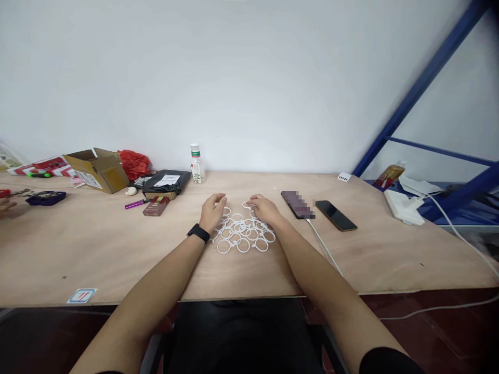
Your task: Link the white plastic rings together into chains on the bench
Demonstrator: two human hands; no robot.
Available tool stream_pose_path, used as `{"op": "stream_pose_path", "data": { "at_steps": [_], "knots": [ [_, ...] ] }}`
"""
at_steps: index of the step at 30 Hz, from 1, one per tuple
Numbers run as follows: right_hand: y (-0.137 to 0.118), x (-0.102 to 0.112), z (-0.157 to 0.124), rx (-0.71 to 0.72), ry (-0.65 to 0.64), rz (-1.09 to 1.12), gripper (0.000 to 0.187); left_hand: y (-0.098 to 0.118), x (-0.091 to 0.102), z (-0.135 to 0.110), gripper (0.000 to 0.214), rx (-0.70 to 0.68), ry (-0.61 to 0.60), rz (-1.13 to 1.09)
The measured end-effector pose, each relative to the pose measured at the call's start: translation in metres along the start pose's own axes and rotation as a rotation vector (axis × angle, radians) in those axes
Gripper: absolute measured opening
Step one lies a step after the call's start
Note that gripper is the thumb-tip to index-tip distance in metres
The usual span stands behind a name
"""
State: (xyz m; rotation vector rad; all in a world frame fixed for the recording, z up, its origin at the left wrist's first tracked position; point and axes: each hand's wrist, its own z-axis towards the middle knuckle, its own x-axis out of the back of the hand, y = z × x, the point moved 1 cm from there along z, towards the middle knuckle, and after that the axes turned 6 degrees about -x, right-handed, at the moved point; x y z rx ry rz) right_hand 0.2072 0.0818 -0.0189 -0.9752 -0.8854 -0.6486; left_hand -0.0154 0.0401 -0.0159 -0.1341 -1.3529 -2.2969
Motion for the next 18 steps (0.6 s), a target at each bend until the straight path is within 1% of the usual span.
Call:
{"op": "stream_pose_path", "data": {
  "at_steps": [2,4,6,9,11,13,15,16,18],
  "knots": [
    [0.001,-0.003,0.000,-0.045,-0.059,-0.018,0.027,0.004,0.000,-0.002,0.029,-0.039,-0.024,0.050],
    [0.004,-0.003,-0.001,-0.075,-0.073,-0.015,0.019,0.008,0.000,-0.005,0.026,-0.091,-0.056,0.109],
    [0.005,-0.002,-0.002,-0.073,-0.044,0.017,0.012,0.011,-0.001,-0.007,0.023,-0.159,-0.098,0.173],
    [-0.001,0.002,-0.005,-0.036,0.032,0.146,0.009,0.015,-0.002,-0.009,0.020,-0.264,-0.173,0.258],
    [-0.009,0.006,-0.008,-0.006,0.074,0.271,0.010,0.017,-0.003,-0.010,0.022,-0.313,-0.211,0.288],
    [-0.021,0.009,-0.013,0.032,0.089,0.387,0.011,0.020,-0.003,-0.011,0.030,-0.359,-0.231,0.291],
    [-0.033,0.010,-0.019,0.074,0.044,0.466,0.012,0.024,-0.003,-0.013,0.038,-0.407,-0.244,0.279],
    [-0.039,0.010,-0.022,0.069,-0.010,0.506,0.014,0.026,-0.003,-0.013,0.038,-0.424,-0.259,0.272],
    [-0.047,0.007,-0.026,0.008,-0.094,0.626,0.018,0.028,-0.003,-0.014,0.031,-0.423,-0.306,0.273]
  ]
}}
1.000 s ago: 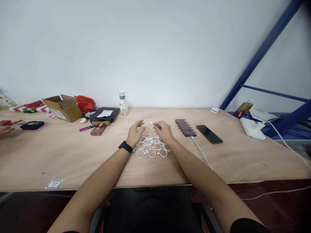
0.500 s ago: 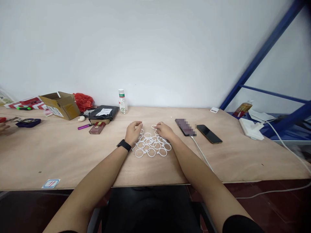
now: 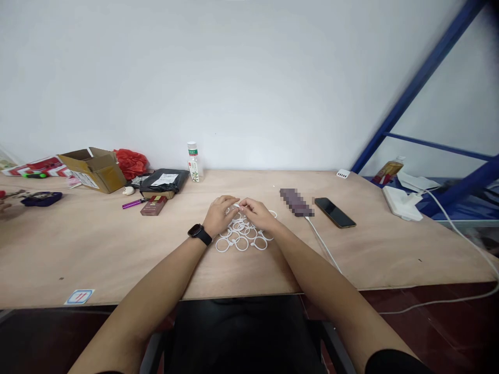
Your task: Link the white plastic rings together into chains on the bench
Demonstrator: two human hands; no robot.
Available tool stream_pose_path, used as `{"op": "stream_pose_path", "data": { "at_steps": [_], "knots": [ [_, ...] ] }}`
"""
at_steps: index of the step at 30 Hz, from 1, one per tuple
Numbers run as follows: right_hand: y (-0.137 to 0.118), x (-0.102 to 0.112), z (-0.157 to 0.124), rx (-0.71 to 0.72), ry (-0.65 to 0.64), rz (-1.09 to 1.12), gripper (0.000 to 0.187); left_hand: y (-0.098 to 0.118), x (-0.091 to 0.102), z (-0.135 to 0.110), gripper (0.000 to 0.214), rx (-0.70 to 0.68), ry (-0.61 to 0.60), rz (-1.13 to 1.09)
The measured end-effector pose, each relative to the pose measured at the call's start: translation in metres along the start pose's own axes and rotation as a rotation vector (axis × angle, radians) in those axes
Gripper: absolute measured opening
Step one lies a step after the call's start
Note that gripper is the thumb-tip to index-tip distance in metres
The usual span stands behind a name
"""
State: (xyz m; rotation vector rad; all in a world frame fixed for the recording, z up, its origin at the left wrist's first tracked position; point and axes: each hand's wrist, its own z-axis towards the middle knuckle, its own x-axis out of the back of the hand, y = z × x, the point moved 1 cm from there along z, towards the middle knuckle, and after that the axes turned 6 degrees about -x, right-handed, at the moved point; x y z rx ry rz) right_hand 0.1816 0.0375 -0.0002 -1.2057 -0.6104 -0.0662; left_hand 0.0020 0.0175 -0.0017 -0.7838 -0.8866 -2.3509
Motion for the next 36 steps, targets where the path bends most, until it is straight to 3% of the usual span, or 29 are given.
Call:
{"op": "stream_pose_path", "data": {
  "at_steps": [3,6,24,36],
  "knots": [
    [-0.004,-0.007,-0.001,-0.073,-0.030,0.244,0.022,0.002,0.001,0.000,0.029,0.054,-0.060,0.009],
    [-0.005,-0.008,0.000,-0.094,-0.070,0.363,0.024,0.003,0.003,0.000,0.037,0.078,-0.040,0.019],
    [-0.008,-0.004,-0.001,-0.071,-0.075,0.366,0.018,0.010,0.006,0.001,0.040,0.055,0.005,0.058],
    [0.004,-0.006,0.004,-0.193,0.040,0.321,0.018,0.014,-0.001,0.000,0.037,-0.034,-0.083,0.073]
  ]
}}
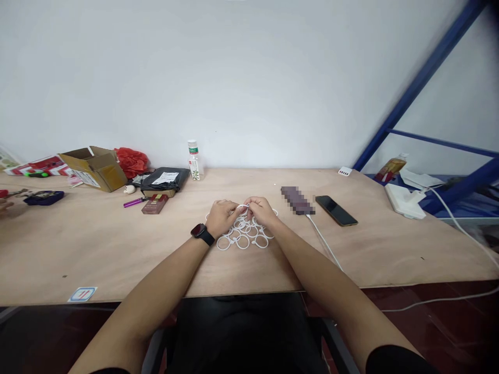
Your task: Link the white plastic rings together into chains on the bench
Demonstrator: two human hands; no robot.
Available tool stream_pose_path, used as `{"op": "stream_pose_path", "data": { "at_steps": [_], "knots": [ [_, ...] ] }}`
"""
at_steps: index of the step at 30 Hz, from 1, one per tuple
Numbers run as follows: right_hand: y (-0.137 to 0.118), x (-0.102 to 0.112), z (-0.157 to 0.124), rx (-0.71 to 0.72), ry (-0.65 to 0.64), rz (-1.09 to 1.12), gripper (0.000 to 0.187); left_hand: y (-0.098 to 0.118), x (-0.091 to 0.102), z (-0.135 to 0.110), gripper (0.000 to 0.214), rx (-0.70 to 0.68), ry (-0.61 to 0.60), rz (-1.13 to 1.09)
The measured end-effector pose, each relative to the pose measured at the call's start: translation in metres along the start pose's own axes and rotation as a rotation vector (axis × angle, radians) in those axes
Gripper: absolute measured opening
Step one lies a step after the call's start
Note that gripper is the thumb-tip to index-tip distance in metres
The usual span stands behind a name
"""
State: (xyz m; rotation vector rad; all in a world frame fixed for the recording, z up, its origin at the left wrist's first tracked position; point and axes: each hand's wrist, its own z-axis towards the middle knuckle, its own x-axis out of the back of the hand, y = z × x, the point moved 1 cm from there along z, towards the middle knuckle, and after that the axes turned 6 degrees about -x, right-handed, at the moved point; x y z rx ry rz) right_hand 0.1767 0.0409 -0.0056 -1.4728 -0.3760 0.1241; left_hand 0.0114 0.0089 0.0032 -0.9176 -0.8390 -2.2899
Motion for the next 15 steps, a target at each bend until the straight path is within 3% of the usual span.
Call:
{"op": "stream_pose_path", "data": {
  "at_steps": [4,7,9,12,15],
  "knots": [
    [0.002,0.009,0.002,0.092,0.115,-0.141,0.028,-0.007,-0.003,-0.001,0.031,0.066,0.014,0.005],
    [0.005,0.020,0.005,0.231,0.270,-0.413,0.035,-0.018,-0.004,-0.003,0.043,0.162,0.066,0.032],
    [0.009,0.027,0.008,0.302,0.279,-0.591,0.037,-0.023,-0.005,-0.005,0.040,0.197,0.048,0.052],
    [0.015,0.037,0.012,0.291,0.219,-0.763,0.041,-0.024,-0.007,-0.006,0.034,0.200,-0.028,0.082],
    [0.014,0.047,0.011,0.237,0.281,-0.875,0.033,-0.019,-0.007,-0.006,0.032,0.175,-0.118,0.102]
  ]
}}
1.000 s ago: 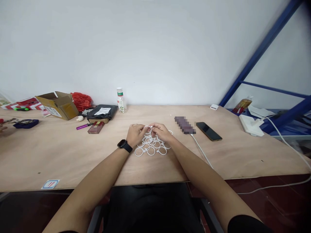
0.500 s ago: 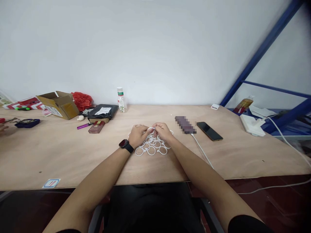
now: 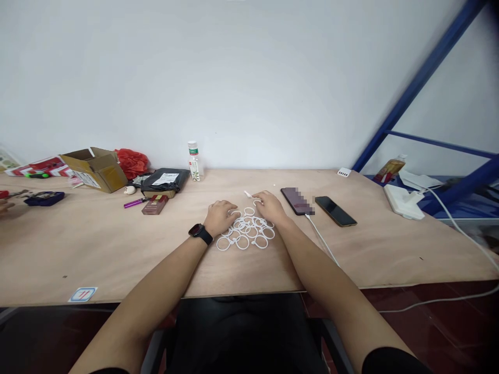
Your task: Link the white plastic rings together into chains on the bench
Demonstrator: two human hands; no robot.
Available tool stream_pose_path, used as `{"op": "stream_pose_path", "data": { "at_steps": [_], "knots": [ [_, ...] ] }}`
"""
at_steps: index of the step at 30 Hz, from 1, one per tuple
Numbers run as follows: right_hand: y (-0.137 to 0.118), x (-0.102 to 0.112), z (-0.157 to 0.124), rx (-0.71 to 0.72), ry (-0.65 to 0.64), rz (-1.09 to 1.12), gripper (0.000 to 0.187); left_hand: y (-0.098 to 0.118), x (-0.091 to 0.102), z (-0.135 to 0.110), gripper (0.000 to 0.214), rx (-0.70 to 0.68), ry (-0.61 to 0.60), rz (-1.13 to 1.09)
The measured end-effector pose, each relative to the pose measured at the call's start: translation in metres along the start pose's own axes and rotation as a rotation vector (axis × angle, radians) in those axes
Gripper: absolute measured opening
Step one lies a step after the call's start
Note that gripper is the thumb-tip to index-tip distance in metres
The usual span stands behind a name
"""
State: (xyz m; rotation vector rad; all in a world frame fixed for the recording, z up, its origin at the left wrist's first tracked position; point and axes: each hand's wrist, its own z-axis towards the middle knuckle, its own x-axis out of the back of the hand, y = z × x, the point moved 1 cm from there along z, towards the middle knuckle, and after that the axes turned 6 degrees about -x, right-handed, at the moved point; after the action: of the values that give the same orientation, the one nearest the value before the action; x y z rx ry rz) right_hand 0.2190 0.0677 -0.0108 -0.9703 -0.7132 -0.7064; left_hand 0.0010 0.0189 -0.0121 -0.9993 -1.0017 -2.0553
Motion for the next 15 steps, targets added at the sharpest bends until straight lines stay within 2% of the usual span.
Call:
{"op": "stream_pose_path", "data": {
  "at_steps": [3,6,9,11,15],
  "knots": [
    [0.005,0.008,0.000,-0.090,0.035,-0.093,0.023,0.005,0.000,-0.001,0.032,-0.029,-0.071,0.027],
    [0.010,0.009,0.000,-0.156,-0.064,-0.103,0.022,0.007,-0.001,-0.003,0.035,-0.082,-0.130,0.037],
    [0.012,0.003,0.000,-0.091,-0.184,-0.025,0.032,0.007,-0.003,-0.004,0.035,-0.132,-0.186,0.019],
    [0.010,0.000,0.000,-0.035,-0.214,0.016,0.038,0.007,-0.003,-0.004,0.034,-0.134,-0.199,0.008],
    [0.000,-0.002,-0.001,0.093,-0.246,0.031,0.034,0.009,-0.001,-0.004,0.034,-0.113,-0.199,0.006]
  ]
}}
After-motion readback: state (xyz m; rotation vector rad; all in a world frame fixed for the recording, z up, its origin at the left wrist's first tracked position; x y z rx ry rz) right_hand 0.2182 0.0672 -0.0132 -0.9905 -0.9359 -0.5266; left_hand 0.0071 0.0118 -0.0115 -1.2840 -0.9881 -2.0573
